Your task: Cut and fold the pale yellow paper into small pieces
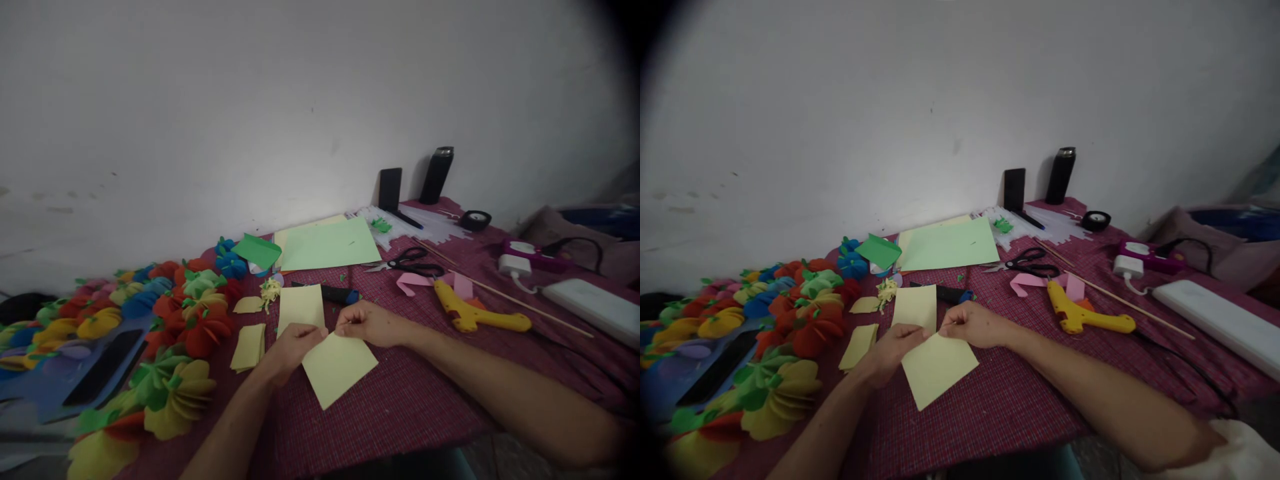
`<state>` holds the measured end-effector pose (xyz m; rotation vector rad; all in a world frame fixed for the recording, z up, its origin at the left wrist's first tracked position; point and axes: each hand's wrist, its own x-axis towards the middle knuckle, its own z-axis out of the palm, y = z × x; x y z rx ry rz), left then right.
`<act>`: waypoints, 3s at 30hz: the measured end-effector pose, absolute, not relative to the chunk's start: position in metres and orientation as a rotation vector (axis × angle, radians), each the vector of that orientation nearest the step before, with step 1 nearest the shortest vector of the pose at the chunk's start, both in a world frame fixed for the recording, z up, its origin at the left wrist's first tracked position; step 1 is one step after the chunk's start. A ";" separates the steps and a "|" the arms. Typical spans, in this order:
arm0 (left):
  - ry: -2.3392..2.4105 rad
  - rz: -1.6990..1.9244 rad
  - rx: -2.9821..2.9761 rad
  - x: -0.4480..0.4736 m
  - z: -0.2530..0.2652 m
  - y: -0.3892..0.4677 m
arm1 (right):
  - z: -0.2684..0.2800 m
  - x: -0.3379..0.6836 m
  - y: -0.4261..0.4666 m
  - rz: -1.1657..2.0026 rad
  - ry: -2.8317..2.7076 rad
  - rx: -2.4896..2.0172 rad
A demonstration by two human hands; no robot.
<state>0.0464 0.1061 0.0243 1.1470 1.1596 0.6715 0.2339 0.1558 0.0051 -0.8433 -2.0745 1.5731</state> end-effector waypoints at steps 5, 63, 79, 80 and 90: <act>1.178 0.616 1.200 0.046 0.019 0.107 | 0.002 0.234 0.156 1.541 -2.133 -0.852; 1.268 0.935 0.973 0.044 0.018 0.114 | 0.014 0.252 0.168 1.951 -1.893 -0.881; 1.223 0.960 0.906 0.045 0.018 0.113 | 0.015 0.251 0.167 2.005 -1.843 -0.925; 1.219 0.965 0.905 0.045 0.018 0.113 | 0.015 0.250 0.167 2.011 -1.845 -0.925; 1.172 0.978 0.868 0.045 0.017 0.112 | 0.012 0.249 0.165 2.008 -1.878 -0.900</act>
